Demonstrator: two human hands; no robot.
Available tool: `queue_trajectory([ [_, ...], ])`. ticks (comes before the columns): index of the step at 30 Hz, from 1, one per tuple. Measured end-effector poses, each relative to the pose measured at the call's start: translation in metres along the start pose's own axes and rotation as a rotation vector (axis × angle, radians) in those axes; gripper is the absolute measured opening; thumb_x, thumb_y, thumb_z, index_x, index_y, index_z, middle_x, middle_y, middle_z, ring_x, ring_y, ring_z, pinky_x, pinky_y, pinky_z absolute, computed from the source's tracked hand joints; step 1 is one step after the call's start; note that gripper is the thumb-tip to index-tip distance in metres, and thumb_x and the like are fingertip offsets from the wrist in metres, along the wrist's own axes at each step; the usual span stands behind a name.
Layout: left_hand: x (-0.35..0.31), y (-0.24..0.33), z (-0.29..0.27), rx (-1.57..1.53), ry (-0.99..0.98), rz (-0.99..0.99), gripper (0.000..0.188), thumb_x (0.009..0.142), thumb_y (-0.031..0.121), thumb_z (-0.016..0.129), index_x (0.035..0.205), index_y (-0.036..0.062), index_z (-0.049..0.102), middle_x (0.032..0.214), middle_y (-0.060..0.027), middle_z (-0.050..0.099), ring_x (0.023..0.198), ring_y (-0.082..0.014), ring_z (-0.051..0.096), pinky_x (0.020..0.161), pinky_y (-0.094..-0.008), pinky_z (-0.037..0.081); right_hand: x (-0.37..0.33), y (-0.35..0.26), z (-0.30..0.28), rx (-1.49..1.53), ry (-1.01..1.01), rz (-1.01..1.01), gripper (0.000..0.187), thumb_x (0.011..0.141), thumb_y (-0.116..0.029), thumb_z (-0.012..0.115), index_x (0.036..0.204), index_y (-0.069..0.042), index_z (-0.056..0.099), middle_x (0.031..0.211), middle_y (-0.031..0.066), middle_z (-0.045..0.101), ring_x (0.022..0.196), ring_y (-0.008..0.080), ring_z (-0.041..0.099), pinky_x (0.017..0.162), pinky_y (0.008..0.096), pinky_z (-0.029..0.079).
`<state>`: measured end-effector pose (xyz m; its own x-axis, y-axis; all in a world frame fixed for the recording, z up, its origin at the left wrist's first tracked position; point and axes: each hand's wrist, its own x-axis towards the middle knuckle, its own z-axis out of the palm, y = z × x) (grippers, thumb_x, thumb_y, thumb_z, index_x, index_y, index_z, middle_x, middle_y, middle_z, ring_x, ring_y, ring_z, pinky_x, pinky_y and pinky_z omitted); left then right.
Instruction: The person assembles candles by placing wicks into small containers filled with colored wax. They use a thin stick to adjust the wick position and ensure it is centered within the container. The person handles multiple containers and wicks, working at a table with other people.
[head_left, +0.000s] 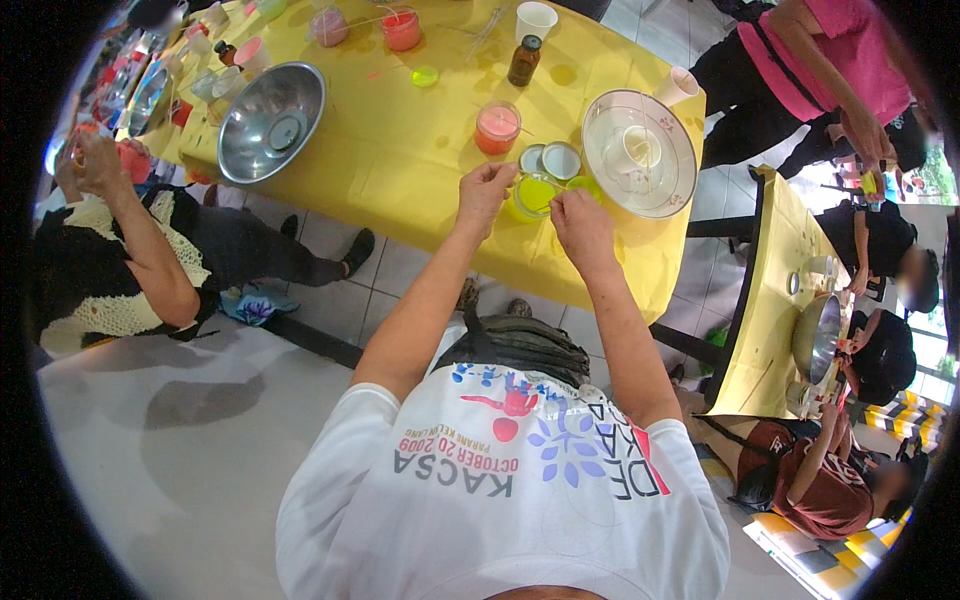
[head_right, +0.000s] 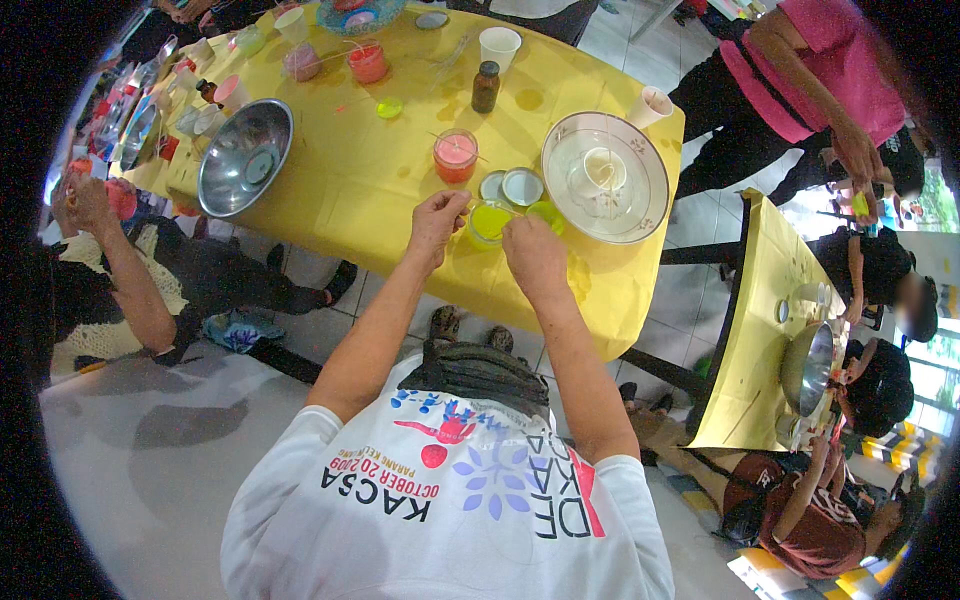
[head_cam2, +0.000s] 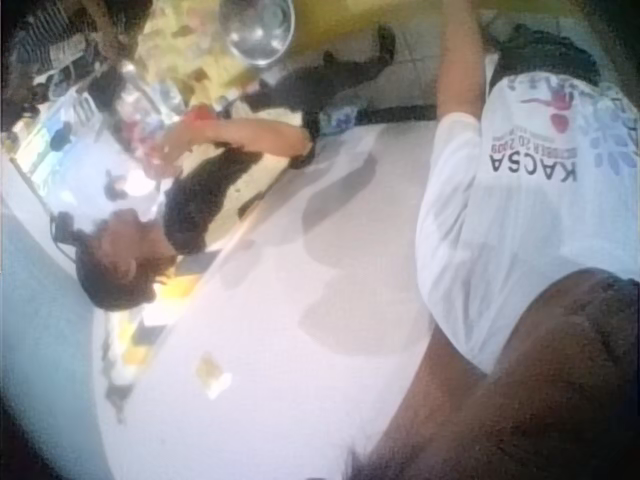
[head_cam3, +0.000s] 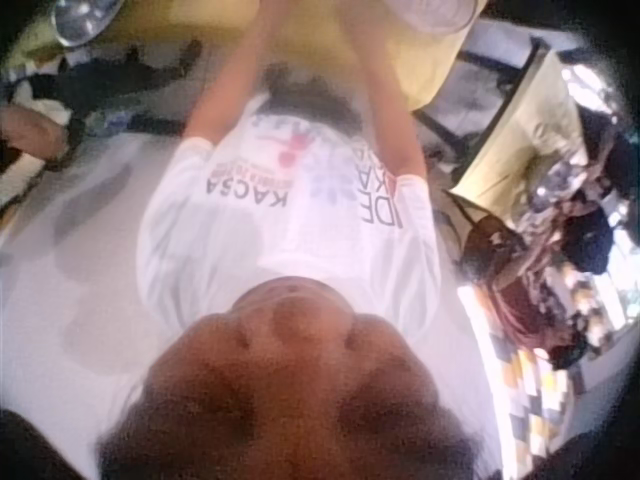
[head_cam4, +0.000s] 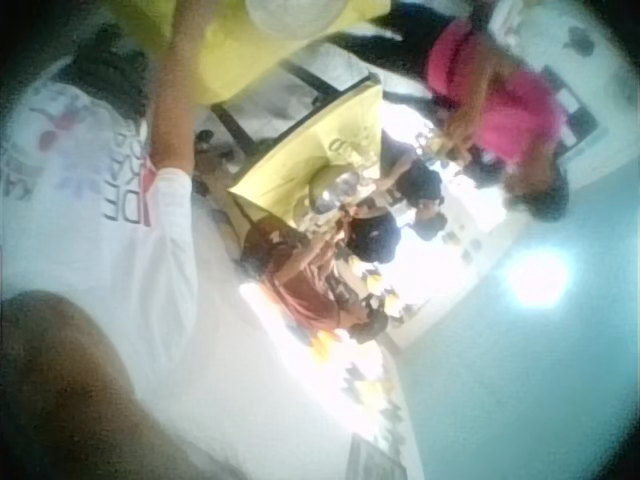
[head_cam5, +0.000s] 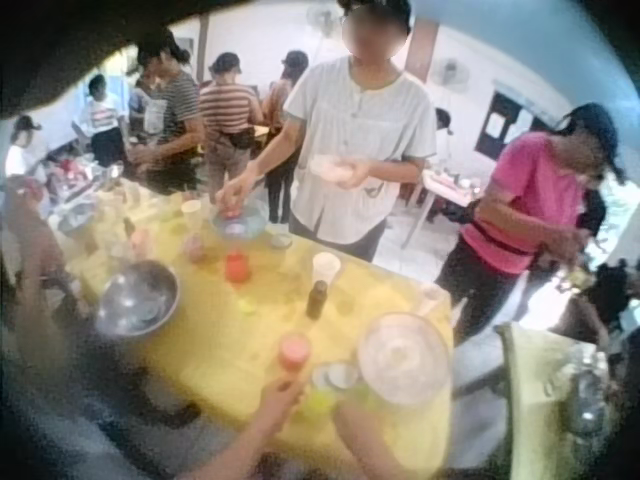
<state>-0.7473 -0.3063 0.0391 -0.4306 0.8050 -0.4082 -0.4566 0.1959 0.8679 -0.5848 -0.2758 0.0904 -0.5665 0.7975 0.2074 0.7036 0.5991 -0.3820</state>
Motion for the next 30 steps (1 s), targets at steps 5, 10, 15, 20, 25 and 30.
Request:
queue_trajectory([
  [5,-0.001,0.002,0.003,0.016,-0.012,0.019,0.024,0.08,0.026,0.071,0.089,0.0047,0.065,0.075,0.0009,0.058,0.06,-0.0068,0.049,0.055,-0.0203,0.04,0.001,-0.002,-0.005,0.035,-0.056,-0.025,0.016,0.081,-0.02,0.061,0.078,-0.005,0.056,0.077,0.0133,0.056,0.07,0.0324,0.059,0.059,0.0427,0.048],
  [10,-0.002,0.002,0.002,0.017,-0.008,0.021,0.023,0.08,0.025,0.071,0.091,0.0058,0.065,0.076,0.0008,0.059,0.06,-0.0074,0.05,0.056,-0.0204,0.041,0.0,0.0,0.0,-0.027,-0.022,0.013,0.016,0.08,-0.019,0.061,0.074,-0.006,0.054,0.075,0.0122,0.056,0.068,0.0321,0.058,0.058,0.0427,0.047],
  [15,-0.002,0.003,0.005,0.005,0.038,0.02,0.022,0.081,0.023,0.071,0.093,0.0061,0.066,0.077,0.0005,0.06,0.061,-0.0076,0.051,0.056,-0.0205,0.042,0.006,0.002,0.01,-0.049,0.12,0.046,0.015,0.08,-0.017,0.061,0.072,-0.007,0.053,0.071,0.0117,0.055,0.066,0.0319,0.058,0.056,0.0428,0.046],
  [20,-0.001,-0.003,0.006,-0.035,0.061,0.027,0.022,0.081,0.023,0.071,0.094,0.0059,0.065,0.078,0.0006,0.06,0.061,-0.0072,0.051,0.056,-0.0206,0.042,0.008,-0.004,0.018,0.104,0.139,0.058,0.014,0.08,-0.018,0.061,0.075,-0.006,0.057,0.074,0.0126,0.058,0.068,0.0324,0.059,0.057,0.0429,0.046],
  [25,0.0,-0.004,0.005,-0.016,0.05,0.034,0.023,0.081,0.023,0.07,0.093,0.0029,0.067,0.08,0.0,0.063,0.07,-0.0075,0.055,0.062,-0.0231,0.046,0.0,-0.011,0.006,0.212,-0.019,0.061,0.013,0.08,-0.018,0.061,0.078,-0.005,0.059,0.076,0.0147,0.058,0.07,0.0342,0.059,0.06,0.0439,0.046],
  [30,-0.002,-0.002,0.006,-0.024,0.045,0.04,0.023,0.081,0.023,0.071,0.095,0.0054,0.066,0.077,0.0015,0.06,0.06,-0.0064,0.05,0.055,-0.0204,0.041,0.006,0.01,0.003,0.139,0.024,0.098,0.014,0.08,-0.018,0.062,0.076,-0.005,0.059,0.075,0.0145,0.058,0.07,0.0339,0.059,0.061,0.0437,0.046],
])
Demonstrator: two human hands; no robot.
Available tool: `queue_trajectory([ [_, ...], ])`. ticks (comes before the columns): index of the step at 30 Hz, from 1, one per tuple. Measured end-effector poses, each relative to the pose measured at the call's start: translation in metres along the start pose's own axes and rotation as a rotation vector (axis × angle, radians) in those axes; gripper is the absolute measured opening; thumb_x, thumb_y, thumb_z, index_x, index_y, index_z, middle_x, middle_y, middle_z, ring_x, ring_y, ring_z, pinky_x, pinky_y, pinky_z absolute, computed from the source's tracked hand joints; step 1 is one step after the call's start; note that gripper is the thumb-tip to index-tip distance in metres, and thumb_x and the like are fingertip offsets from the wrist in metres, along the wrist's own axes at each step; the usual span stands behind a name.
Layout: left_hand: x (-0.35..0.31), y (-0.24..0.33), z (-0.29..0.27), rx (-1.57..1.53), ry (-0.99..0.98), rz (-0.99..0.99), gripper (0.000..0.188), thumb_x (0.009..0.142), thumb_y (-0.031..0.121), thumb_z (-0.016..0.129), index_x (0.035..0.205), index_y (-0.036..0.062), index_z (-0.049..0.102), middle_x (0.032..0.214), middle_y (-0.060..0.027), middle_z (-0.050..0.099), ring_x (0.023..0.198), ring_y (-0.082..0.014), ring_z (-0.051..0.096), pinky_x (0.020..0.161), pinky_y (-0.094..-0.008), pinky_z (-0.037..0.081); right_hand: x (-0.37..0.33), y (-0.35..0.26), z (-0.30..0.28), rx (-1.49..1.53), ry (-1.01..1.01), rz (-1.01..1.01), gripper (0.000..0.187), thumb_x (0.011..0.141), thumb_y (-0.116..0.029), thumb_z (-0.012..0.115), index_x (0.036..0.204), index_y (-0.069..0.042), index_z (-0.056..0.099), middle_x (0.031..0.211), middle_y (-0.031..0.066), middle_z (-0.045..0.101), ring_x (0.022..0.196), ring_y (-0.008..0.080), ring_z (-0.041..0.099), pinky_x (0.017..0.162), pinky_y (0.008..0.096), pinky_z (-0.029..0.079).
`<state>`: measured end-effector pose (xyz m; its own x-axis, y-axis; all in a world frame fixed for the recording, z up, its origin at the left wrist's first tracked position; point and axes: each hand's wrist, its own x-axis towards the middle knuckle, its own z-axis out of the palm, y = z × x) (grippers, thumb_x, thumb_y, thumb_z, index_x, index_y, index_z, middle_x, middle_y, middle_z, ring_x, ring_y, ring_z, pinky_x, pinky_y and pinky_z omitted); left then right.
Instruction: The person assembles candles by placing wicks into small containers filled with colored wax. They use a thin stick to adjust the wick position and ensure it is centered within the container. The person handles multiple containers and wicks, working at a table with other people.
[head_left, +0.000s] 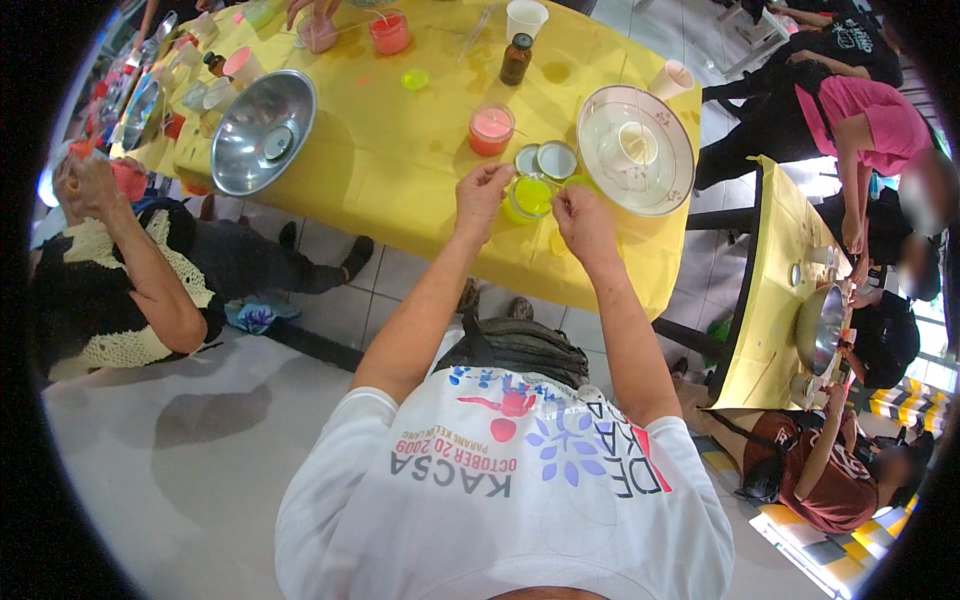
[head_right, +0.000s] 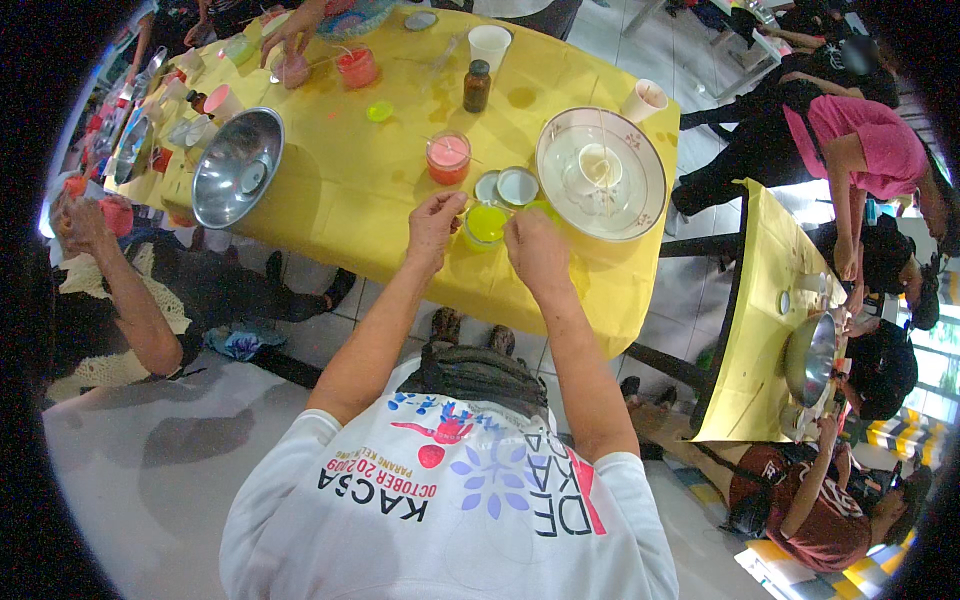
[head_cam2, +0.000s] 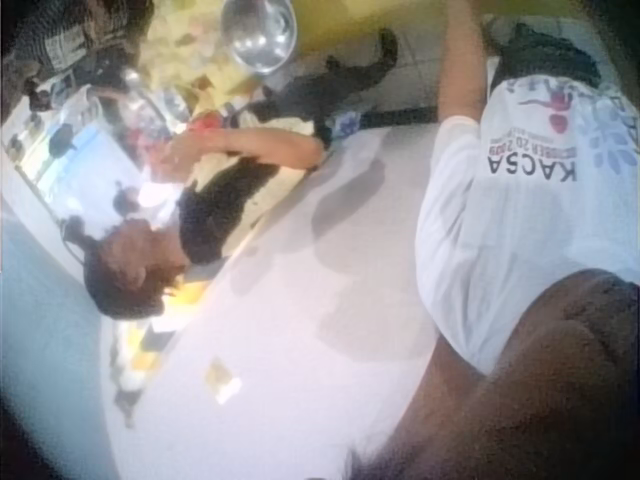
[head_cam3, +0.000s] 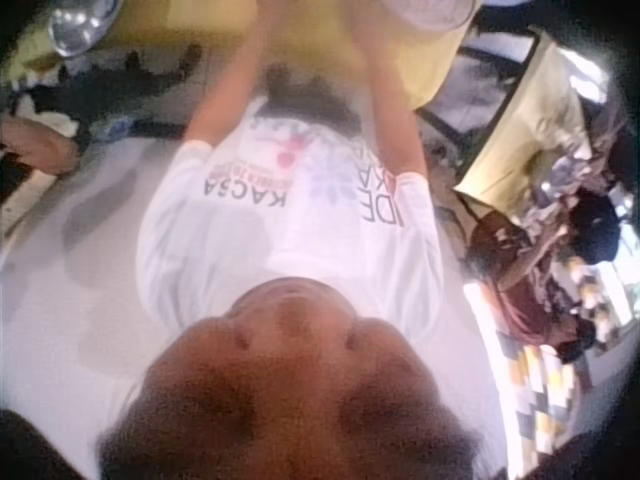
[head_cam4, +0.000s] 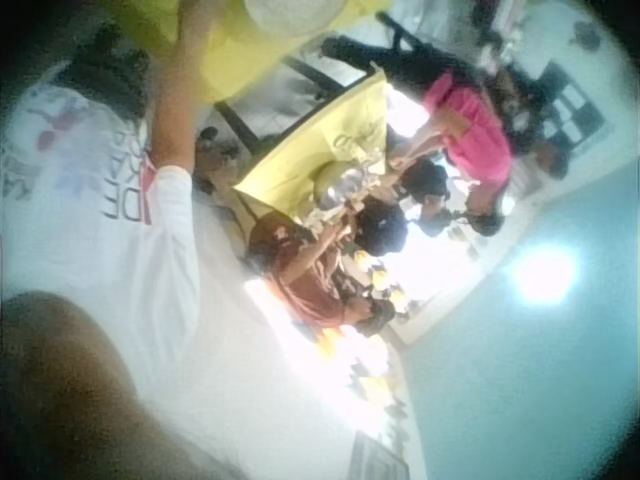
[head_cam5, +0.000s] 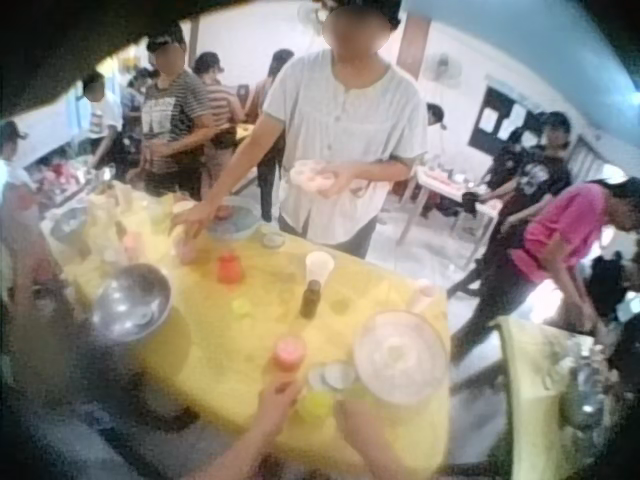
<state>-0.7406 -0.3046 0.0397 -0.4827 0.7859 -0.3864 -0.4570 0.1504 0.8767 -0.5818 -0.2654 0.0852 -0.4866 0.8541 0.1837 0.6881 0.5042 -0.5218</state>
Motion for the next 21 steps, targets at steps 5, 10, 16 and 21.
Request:
queue_trajectory([
  [5,0.0,0.001,0.001,-0.013,0.019,-0.01,0.019,0.081,0.022,0.071,0.092,0.007,0.067,0.076,0.0014,0.06,0.059,-0.0063,0.05,0.054,-0.0204,0.041,0.008,-0.003,0.01,0.02,0.099,-0.012,0.014,0.08,-0.018,0.062,0.074,-0.006,0.059,0.074,0.0128,0.059,0.069,0.0329,0.059,0.06,0.0428,0.046],
  [10,0.003,-0.003,0.0,-0.038,0.009,-0.025,0.018,0.081,0.02,0.071,0.092,0.0073,0.066,0.076,0.0015,0.06,0.059,-0.0061,0.05,0.054,-0.0198,0.04,-0.005,-0.015,0.012,0.168,-0.009,0.0,0.014,0.08,-0.018,0.062,0.075,-0.006,0.059,0.075,0.0122,0.059,0.07,0.0324,0.059,0.06,0.0425,0.046],
  [16,0.0,-0.002,-0.003,-0.033,-0.005,-0.019,0.021,0.081,0.022,0.072,0.093,0.0064,0.066,0.074,0.0018,0.059,0.058,-0.0061,0.049,0.053,-0.0195,0.039,0.001,-0.003,-0.011,0.009,-0.075,-0.025,0.012,0.079,-0.017,0.062,0.076,-0.006,0.059,0.076,0.0126,0.059,0.071,0.0327,0.059,0.061,0.0426,0.046],
  [21,-0.006,0.008,-0.002,0.027,-0.032,-0.083,0.027,0.082,0.019,0.067,0.102,0.001,0.064,0.089,-0.0019,0.062,0.075,-0.0089,0.054,0.067,-0.0232,0.046,0.006,-0.009,0.001,0.016,0.006,0.017,0.013,0.08,-0.018,0.061,0.077,-0.006,0.059,0.076,0.013,0.059,0.074,0.0326,0.059,0.063,0.0434,0.046],
])
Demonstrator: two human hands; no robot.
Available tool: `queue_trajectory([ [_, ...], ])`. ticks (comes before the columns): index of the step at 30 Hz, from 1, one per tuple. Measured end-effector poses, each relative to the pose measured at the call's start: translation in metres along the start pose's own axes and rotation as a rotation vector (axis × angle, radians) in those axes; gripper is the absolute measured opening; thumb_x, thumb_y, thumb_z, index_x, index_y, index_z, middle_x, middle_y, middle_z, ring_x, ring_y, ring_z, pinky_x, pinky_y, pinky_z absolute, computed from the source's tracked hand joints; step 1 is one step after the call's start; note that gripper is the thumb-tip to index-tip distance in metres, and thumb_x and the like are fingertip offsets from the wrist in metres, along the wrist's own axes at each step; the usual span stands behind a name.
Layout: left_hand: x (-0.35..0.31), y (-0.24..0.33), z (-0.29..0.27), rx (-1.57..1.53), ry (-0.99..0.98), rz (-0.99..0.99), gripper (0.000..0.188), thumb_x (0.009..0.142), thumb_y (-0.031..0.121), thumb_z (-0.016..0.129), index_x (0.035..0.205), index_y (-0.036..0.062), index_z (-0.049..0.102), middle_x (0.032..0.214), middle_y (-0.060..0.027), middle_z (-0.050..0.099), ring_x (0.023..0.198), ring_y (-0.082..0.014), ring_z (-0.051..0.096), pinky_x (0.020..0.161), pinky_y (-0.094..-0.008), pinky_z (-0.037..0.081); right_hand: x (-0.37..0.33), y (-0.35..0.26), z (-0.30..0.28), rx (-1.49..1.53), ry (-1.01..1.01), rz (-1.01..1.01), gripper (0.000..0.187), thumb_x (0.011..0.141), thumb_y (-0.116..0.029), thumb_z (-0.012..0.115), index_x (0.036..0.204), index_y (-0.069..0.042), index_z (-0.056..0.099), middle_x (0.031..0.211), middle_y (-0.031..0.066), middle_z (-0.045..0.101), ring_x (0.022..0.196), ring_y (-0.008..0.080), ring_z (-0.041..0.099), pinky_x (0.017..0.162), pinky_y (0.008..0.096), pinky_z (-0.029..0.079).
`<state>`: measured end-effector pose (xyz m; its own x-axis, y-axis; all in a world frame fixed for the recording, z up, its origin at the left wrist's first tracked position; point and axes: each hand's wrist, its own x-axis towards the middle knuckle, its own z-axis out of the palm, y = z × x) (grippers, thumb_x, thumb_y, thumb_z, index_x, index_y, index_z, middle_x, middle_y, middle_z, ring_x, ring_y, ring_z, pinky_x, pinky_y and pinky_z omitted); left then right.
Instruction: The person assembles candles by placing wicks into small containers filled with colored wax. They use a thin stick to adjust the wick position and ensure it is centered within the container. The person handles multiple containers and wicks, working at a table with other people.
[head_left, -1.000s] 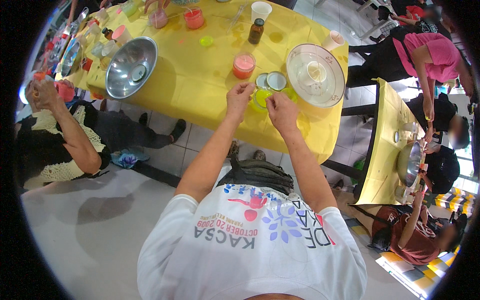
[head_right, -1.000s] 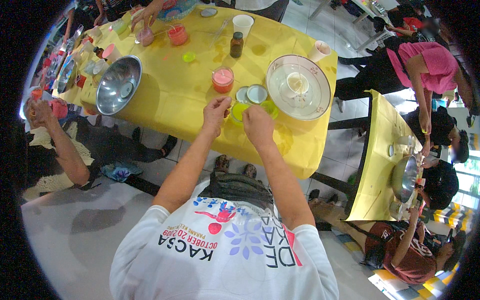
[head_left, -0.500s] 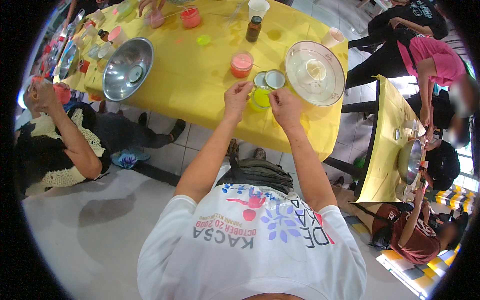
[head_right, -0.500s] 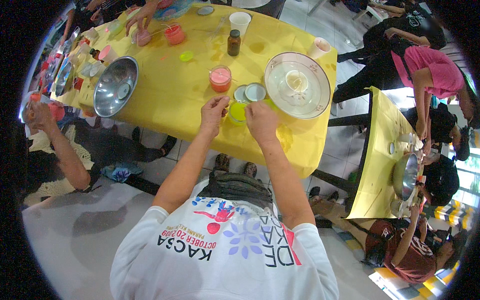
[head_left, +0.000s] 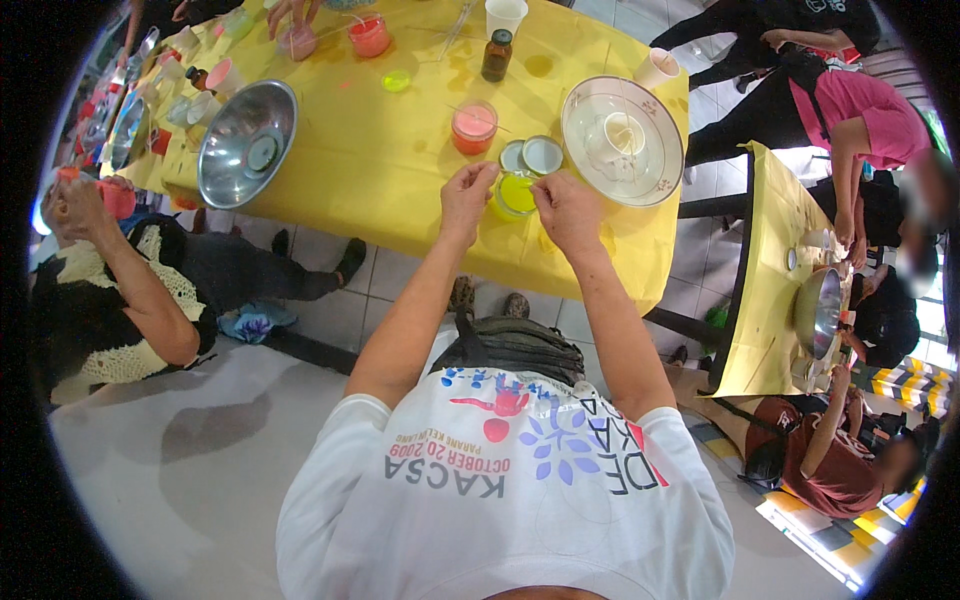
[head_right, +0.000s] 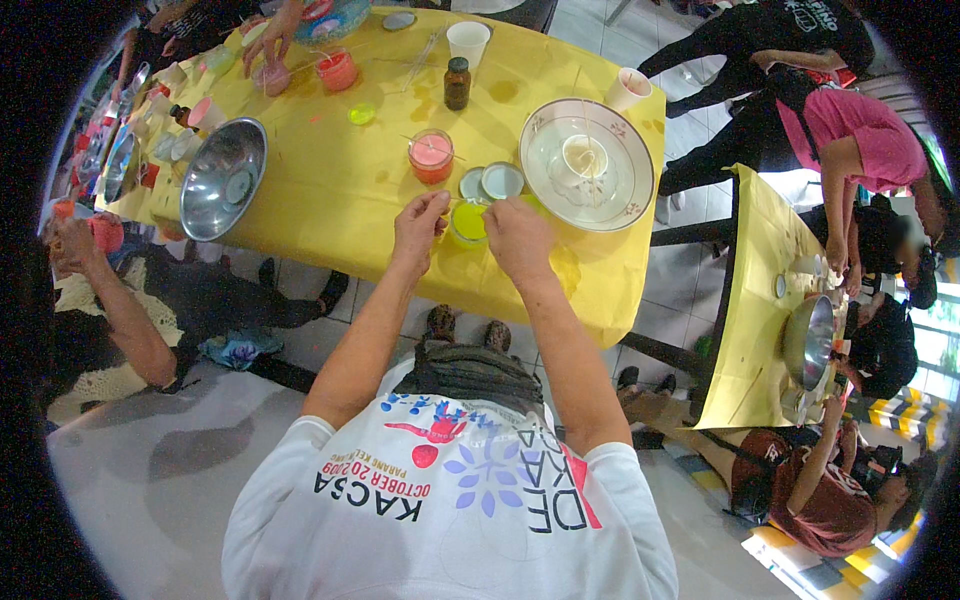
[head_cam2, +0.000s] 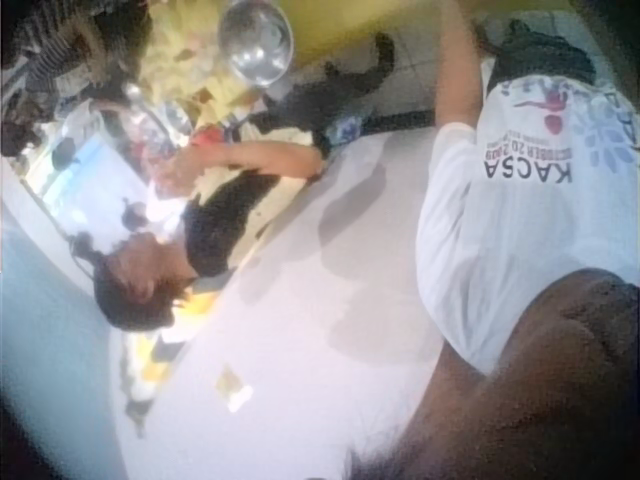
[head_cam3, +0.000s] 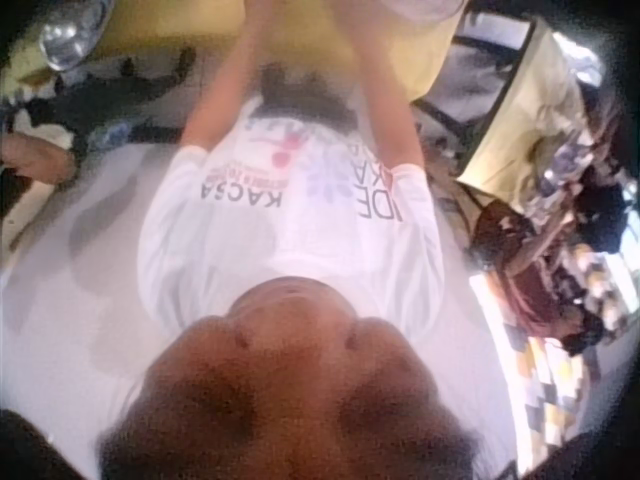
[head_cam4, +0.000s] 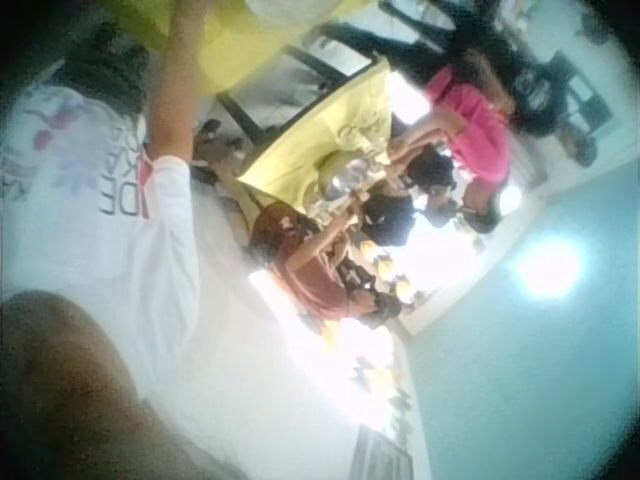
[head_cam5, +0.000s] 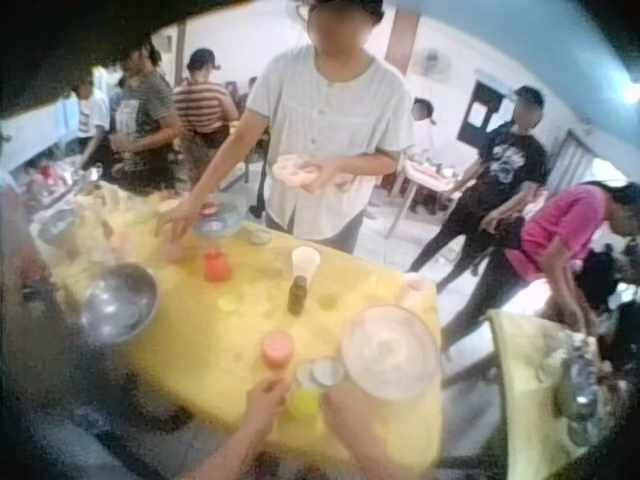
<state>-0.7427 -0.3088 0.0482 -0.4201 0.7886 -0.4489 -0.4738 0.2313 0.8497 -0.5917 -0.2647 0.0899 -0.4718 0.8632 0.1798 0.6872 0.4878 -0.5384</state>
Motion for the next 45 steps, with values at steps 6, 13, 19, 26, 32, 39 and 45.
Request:
queue_trajectory([
  [6,-0.001,-0.029,-0.039,0.589,-0.223,0.363,0.064,0.072,0.022,0.07,0.129,0.0045,0.045,0.123,-0.0139,0.051,0.108,-0.0258,0.05,0.092,-0.0373,0.042,-0.009,-0.001,-0.004,0.031,-0.13,-0.035,0.013,0.08,-0.019,0.061,0.078,-0.006,0.06,0.078,0.0128,0.06,0.076,0.0323,0.059,0.064,0.0438,0.046],
  [13,-0.015,-0.028,-0.015,0.987,-0.18,0.523,0.092,0.058,0.036,0.08,0.134,0.0078,0.038,0.127,-0.015,0.047,0.117,-0.0319,0.042,0.098,-0.044,0.035,0.003,-0.001,-0.01,-0.145,-0.053,-0.039,0.012,0.08,-0.017,0.059,0.077,-0.005,0.058,0.077,0.0113,0.058,0.075,0.0318,0.059,0.064,0.0438,0.047],
  [19,-0.016,-0.026,-0.005,0.99,-0.15,0.53,0.092,0.056,0.036,0.082,0.133,0.0098,0.04,0.125,-0.0123,0.05,0.116,-0.0312,0.043,0.097,-0.0452,0.034,0.001,0.0,-0.006,-0.222,0.028,-0.142,0.008,0.077,-0.015,0.06,0.075,-0.007,0.058,0.075,0.0095,0.057,0.073,0.0286,0.059,0.061,0.0407,0.047],
  [26,-0.011,-0.027,-0.009,1.017,-0.188,0.568,0.088,0.056,0.031,0.082,0.131,0.0123,0.041,0.124,-0.008,0.051,0.114,-0.0307,0.044,0.094,-0.0458,0.035,0.002,-0.005,-0.017,-0.298,-0.171,-0.185,0.007,0.076,-0.014,0.061,0.076,-0.007,0.06,0.078,0.0091,0.059,0.075,0.028,0.06,0.061,0.0399,0.048],
  [32,-0.012,-0.025,-0.024,0.994,-0.212,0.675,0.082,0.06,0.023,0.078,0.132,0.0086,0.04,0.124,-0.0134,0.051,0.115,-0.033,0.044,0.096,-0.0446,0.036,0.001,-0.003,-0.005,-0.089,-0.054,-0.137,0.008,0.079,-0.016,0.062,0.079,-0.007,0.062,0.076,0.0088,0.059,0.075,0.0287,0.06,0.063,0.0397,0.048],
  [39,-0.04,-0.026,-0.072,0.89,-0.045,0.58,0.056,0.069,0.018,0.069,0.12,0.0032,0.052,0.115,-0.0182,0.056,0.107,-0.0345,0.05,0.094,-0.0406,0.04,-0.007,0.001,-0.006,0.013,-0.049,-0.125,0.01,0.077,-0.017,0.065,0.078,-0.007,0.062,0.076,0.0101,0.06,0.072,0.0301,0.059,0.062,0.0405,0.046],
  [45,-0.085,-0.039,-0.121,0.774,0.165,0.609,0.033,0.074,0.015,0.066,0.104,0.002,0.06,0.1,-0.0144,0.061,0.091,-0.0286,0.057,0.082,-0.0374,0.046,0.0,0.009,-0.021,-0.055,-0.161,-0.192,0.011,0.077,-0.019,0.066,0.08,-0.008,0.065,0.078,0.01,0.062,0.074,0.0301,0.06,0.063,0.04,0.046],
])
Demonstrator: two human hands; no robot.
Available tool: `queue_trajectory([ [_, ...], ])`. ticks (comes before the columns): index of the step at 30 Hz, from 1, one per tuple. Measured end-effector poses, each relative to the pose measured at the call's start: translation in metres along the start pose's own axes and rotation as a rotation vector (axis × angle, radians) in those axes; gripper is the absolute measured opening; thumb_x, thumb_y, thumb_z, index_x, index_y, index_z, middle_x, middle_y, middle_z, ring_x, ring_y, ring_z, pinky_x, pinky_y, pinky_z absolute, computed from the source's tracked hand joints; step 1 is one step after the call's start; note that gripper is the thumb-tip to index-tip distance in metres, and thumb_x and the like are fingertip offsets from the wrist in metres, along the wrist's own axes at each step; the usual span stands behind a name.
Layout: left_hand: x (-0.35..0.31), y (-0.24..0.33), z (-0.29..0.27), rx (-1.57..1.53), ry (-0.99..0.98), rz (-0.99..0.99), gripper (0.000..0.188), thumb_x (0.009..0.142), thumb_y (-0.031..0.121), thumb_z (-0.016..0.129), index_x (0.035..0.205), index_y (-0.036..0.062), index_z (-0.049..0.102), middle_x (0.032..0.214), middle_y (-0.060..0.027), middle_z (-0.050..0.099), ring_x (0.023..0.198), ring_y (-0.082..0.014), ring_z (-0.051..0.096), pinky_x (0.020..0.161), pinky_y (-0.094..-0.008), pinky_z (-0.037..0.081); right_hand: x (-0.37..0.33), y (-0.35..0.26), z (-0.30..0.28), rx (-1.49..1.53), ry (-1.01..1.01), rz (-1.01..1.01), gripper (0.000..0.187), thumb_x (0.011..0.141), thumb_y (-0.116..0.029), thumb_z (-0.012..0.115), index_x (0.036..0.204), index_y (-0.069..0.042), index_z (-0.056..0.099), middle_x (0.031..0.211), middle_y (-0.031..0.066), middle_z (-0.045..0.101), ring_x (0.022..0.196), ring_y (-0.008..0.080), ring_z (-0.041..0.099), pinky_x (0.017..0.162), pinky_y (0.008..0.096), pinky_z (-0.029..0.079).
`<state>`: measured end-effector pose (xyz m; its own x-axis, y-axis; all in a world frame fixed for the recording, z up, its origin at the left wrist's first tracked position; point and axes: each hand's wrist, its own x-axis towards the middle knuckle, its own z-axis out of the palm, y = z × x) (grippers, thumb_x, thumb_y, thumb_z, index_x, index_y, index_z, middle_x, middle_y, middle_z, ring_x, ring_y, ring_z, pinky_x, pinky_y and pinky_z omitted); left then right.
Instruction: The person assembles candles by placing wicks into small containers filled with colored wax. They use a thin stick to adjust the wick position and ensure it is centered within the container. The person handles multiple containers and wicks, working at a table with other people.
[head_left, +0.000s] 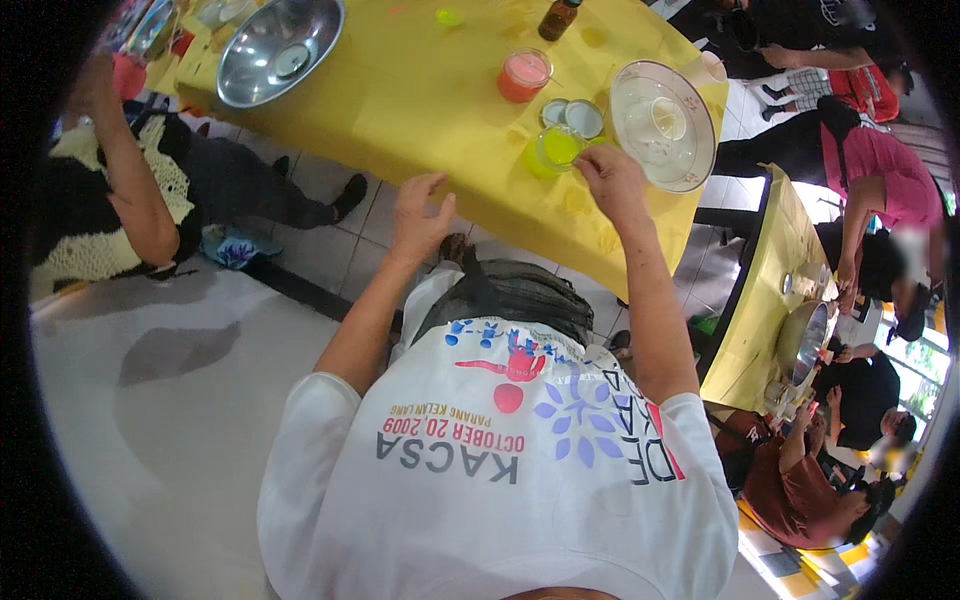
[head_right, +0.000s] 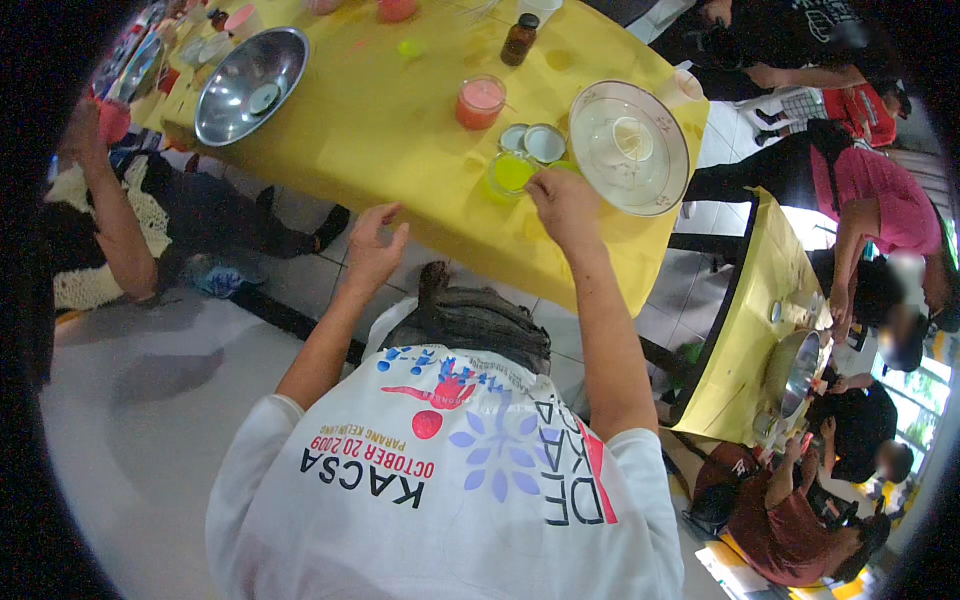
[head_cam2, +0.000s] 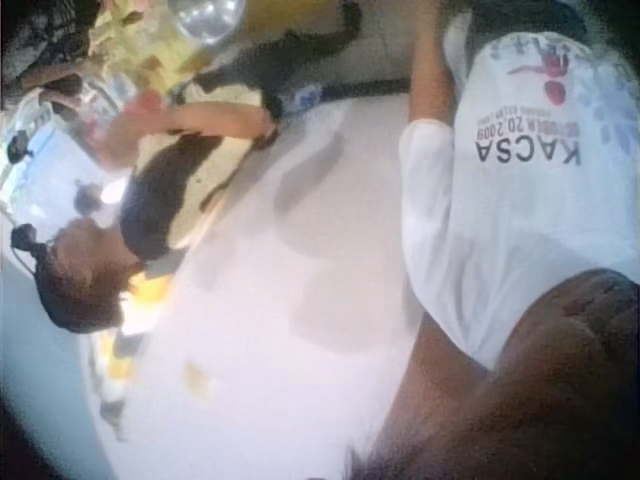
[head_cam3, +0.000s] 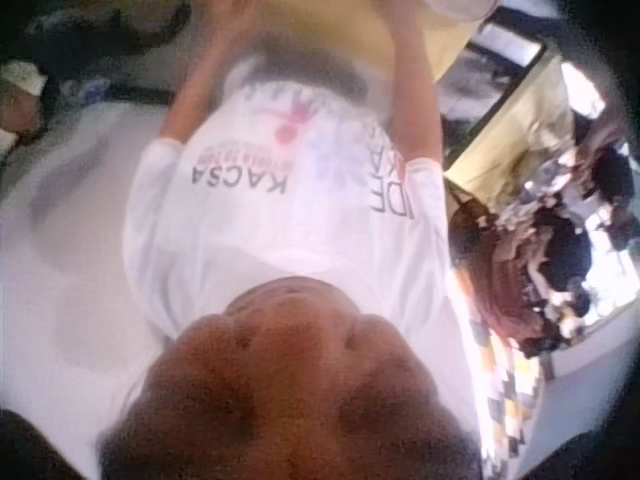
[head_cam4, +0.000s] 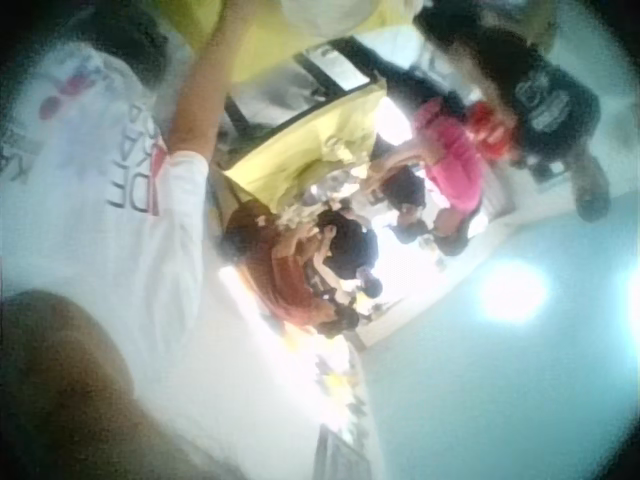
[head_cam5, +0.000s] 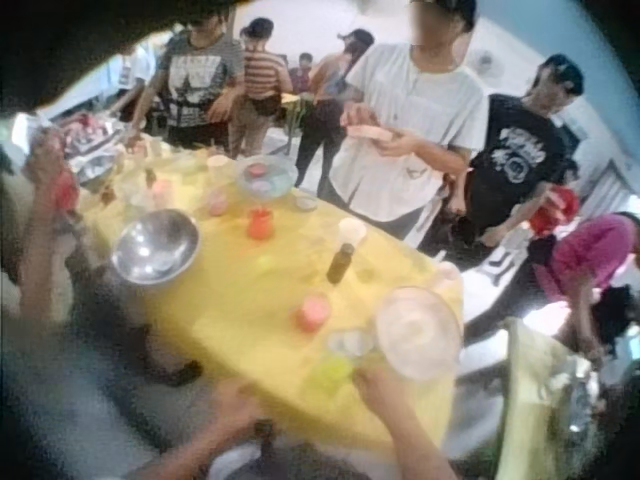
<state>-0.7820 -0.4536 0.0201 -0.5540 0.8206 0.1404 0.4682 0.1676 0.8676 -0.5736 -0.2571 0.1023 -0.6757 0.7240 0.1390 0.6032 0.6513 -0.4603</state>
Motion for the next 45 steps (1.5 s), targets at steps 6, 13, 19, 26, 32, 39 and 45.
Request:
queue_trajectory([
  [6,-0.051,-0.06,-0.005,0.064,0.113,-0.254,0.031,0.075,0.015,0.065,0.103,0.0022,0.061,0.095,-0.0128,0.061,0.083,-0.0267,0.059,0.075,-0.0362,0.047,0.017,0.005,0.003,-0.022,0.1,0.009,0.013,0.079,-0.021,0.065,0.08,-0.008,0.066,0.077,0.0103,0.063,0.073,0.03,0.061,0.063,0.0399,0.047],
  [13,-0.14,-0.171,0.015,0.073,0.09,-0.698,0.031,0.076,0.02,0.064,0.099,0.0013,0.063,0.09,-0.0148,0.064,0.08,-0.0268,0.062,0.074,-0.0364,0.048,0.013,0.008,-0.005,0.02,-0.114,-0.026,0.014,0.078,-0.02,0.067,0.081,-0.006,0.067,0.078,0.0115,0.064,0.07,0.0298,0.061,0.062,0.0375,0.047],
  [19,-0.19,-0.189,0.008,0.171,-0.003,-1.003,0.025,0.074,0.021,0.061,0.089,0.0026,0.067,0.082,-0.0134,0.067,0.076,-0.0266,0.064,0.071,-0.0371,0.048,0.021,0.015,-0.004,0.013,-0.112,-0.099,0.014,0.078,-0.02,0.067,0.083,-0.006,0.067,0.077,0.0105,0.063,0.07,0.0295,0.06,0.062,0.0371,0.047],
  [26,-0.199,-0.214,0.01,-0.088,0.06,-1.11,0.026,0.076,0.025,0.06,0.089,0.0031,0.067,0.075,-0.0114,0.067,0.064,-0.0222,0.061,0.063,-0.0354,0.048,0.023,-0.002,0.006,-0.196,0.084,-0.11,0.012,0.078,-0.019,0.066,0.081,-0.007,0.065,0.079,0.0108,0.063,0.072,0.0312,0.061,0.063,0.0388,0.047],
  [32,-0.181,-0.207,0.015,-0.115,0.07,-1.118,0.03,0.077,0.025,0.062,0.093,-0.0003,0.066,0.078,-0.0097,0.066,0.069,-0.0189,0.061,0.06,-0.034,0.048,0.02,-0.001,0.014,-0.06,0.111,-0.04,0.011,0.078,-0.017,0.066,0.08,-0.006,0.065,0.077,0.0122,0.063,0.07,0.0308,0.061,0.061,0.038,0.048],
  [39,-0.173,-0.204,0.022,-0.235,0.048,-1.122,0.033,0.076,0.024,0.061,0.096,-0.0022,0.065,0.088,-0.0137,0.066,0.072,-0.0226,0.061,0.064,-0.0356,0.048,0.018,0.005,-0.007,0.009,-0.18,0.008,0.013,0.077,-0.018,0.069,0.084,-0.006,0.069,0.077,0.0126,0.064,0.07,0.0268,0.063,0.061,0.0359,0.047],
  [45,-0.175,-0.224,0.025,-0.03,-0.058,-1.037,0.03,0.077,0.022,0.061,0.094,-0.0025,0.065,0.075,-0.0104,0.065,0.064,-0.0235,0.059,0.058,-0.0354,0.046,0.019,0.001,0.006,-0.003,0.014,-0.096,0.015,0.079,-0.021,0.066,0.081,-0.006,0.066,0.077,0.0116,0.062,0.068,0.0302,0.06,0.06,0.0382,0.047],
])
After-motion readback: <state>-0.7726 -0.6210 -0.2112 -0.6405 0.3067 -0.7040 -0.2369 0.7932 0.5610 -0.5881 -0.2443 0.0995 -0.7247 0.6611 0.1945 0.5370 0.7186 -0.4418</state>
